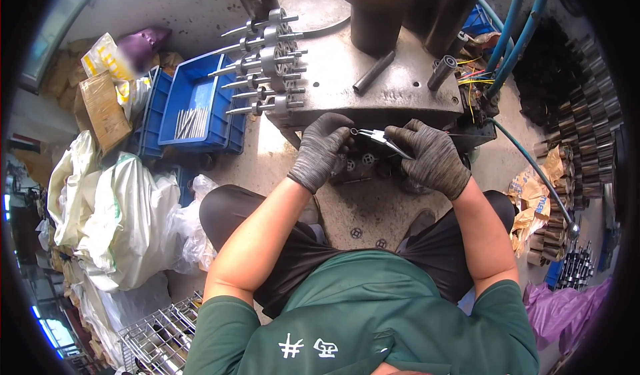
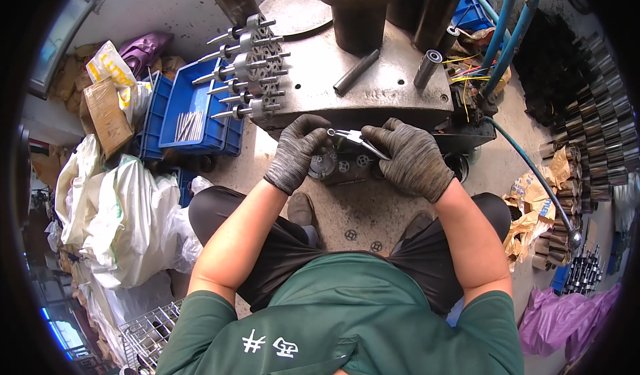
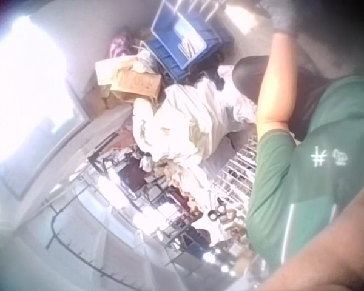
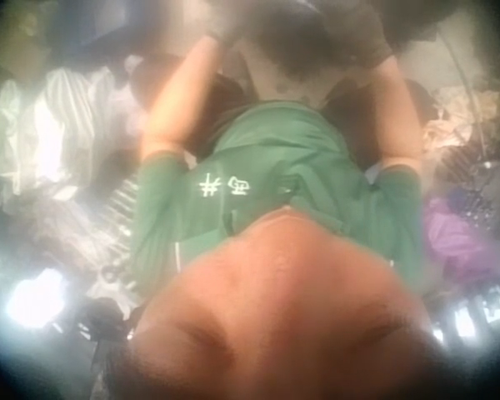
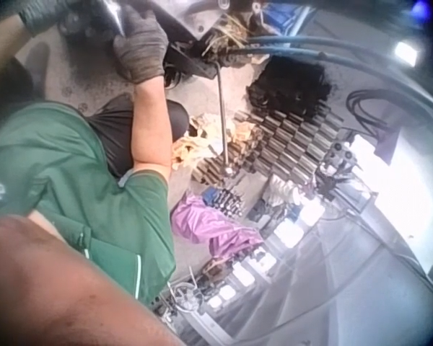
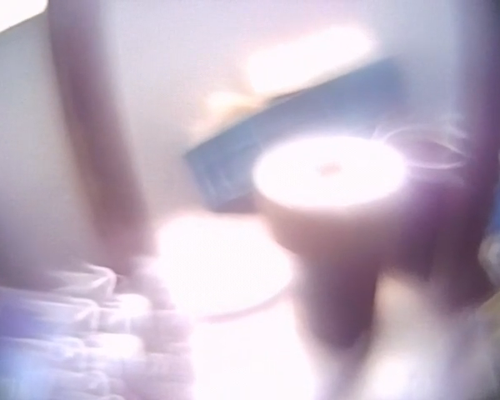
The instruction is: The person places metal components into a pressing machine, operates the lever to press them, and سپس removes and places the finished parts into a crate.
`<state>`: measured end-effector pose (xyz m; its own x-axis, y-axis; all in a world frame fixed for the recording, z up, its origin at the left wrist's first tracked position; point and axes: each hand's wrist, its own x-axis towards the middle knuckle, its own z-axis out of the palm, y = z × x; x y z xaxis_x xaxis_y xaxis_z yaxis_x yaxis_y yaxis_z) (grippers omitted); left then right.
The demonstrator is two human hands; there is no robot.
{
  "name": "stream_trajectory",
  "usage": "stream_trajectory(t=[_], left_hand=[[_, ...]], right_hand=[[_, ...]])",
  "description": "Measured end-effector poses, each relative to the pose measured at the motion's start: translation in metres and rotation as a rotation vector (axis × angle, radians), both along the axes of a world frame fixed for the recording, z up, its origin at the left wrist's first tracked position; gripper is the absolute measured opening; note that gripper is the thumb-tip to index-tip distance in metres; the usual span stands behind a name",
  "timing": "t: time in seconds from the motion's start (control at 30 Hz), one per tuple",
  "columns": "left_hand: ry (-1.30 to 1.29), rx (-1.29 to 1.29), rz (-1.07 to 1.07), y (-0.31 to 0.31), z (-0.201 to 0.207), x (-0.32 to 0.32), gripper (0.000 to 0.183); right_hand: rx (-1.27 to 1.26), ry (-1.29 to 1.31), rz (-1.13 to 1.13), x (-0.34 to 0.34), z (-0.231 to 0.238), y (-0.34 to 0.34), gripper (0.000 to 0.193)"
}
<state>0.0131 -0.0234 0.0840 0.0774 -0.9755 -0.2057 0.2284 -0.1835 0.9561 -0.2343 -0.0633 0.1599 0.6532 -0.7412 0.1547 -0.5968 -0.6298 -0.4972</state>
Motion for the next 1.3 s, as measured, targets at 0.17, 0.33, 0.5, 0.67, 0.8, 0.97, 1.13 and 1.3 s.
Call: stream_trajectory(t=[0.17, 0.33, 0.5, 0.67, 0.8, 0.97, 1.13, 1.3], left_hand=[[0.31, 0.06, 0.042, -0.001, -0.007, 0.007, 0.016], [0.457, 0.123, 0.107, -0.003, 0.005, 0.002, 0.011], [0.358, 0.178, 0.058, -0.005, -0.011, -0.012, 0.016], [0.144, 0.217, -0.04, -0.01, -0.022, -0.024, 0.013], [0.178, 0.248, -0.069, -0.012, -0.028, -0.028, 0.015], [0.272, 0.35, -0.04, -0.011, -0.027, -0.026, 0.014], [0.356, 0.391, -0.022, -0.008, -0.032, -0.024, 0.014], [0.395, 0.421, -0.009, -0.009, -0.04, -0.021, 0.015]], right_hand=[[0.001, 0.057, -0.009, 0.004, 0.005, 0.003, 0.05], [0.105, -0.123, -0.051, 0.009, 0.004, -0.005, 0.054], [0.542, -0.632, -0.109, 0.057, 0.034, -0.034, 0.06], [0.506, -0.671, -0.093, 0.106, 0.013, -0.084, 0.065], [0.519, -0.674, -0.106, 0.134, -0.009, -0.1, 0.064], [0.594, -0.714, -0.113, 0.156, -0.011, -0.108, 0.063], [0.607, -0.674, -0.114, 0.152, 0.0, -0.115, 0.062], [0.706, -0.628, -0.067, 0.147, 0.011, -0.121, 0.062]])
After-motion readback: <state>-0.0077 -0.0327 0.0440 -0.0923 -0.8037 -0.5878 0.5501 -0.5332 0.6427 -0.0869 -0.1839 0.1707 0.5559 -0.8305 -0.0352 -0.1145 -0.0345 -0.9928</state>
